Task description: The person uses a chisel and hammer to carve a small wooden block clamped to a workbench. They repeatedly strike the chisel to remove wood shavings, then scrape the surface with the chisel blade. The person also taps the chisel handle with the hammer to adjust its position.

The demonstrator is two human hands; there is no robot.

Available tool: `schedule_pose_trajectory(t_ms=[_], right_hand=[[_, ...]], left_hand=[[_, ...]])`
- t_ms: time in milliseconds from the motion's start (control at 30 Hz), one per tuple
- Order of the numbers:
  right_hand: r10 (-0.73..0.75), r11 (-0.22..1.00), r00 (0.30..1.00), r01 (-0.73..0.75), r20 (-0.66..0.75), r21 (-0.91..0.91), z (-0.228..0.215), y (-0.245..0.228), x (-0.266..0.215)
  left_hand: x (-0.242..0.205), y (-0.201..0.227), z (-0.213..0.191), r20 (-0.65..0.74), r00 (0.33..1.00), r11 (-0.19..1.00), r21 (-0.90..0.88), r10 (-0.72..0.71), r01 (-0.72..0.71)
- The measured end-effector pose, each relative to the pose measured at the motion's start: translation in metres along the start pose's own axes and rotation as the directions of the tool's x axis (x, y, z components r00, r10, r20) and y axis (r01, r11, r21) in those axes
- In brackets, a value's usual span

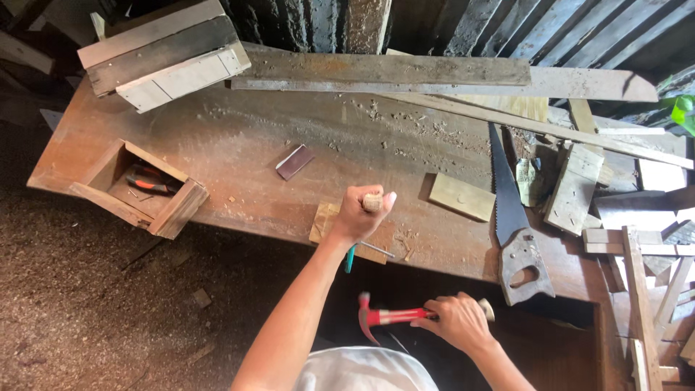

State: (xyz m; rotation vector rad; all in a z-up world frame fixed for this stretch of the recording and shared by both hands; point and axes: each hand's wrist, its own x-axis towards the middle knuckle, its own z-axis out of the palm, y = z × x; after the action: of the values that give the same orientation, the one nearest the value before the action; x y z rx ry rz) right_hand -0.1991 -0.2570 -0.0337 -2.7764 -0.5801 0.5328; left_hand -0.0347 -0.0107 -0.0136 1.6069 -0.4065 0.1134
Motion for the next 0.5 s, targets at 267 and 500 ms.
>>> schedule_pose_trajectory(t_ms=[267,500], right_hand=[[0.107,0.994,0.993,-0.106,-0.058,0.025,-0.005,-0.002,0.005],[0.378,0.926,0.925,-0.377,0.036,-0.036,-0.009,-0.010,0.011]], left_hand=[[0.001,0.000,-0.002,0.018,1.000,1.000,0.019,-0.022,0.022],[0.007,-0.004,-0.002,0.061,0.996,0.998,-0.002,-0.059,0.059]])
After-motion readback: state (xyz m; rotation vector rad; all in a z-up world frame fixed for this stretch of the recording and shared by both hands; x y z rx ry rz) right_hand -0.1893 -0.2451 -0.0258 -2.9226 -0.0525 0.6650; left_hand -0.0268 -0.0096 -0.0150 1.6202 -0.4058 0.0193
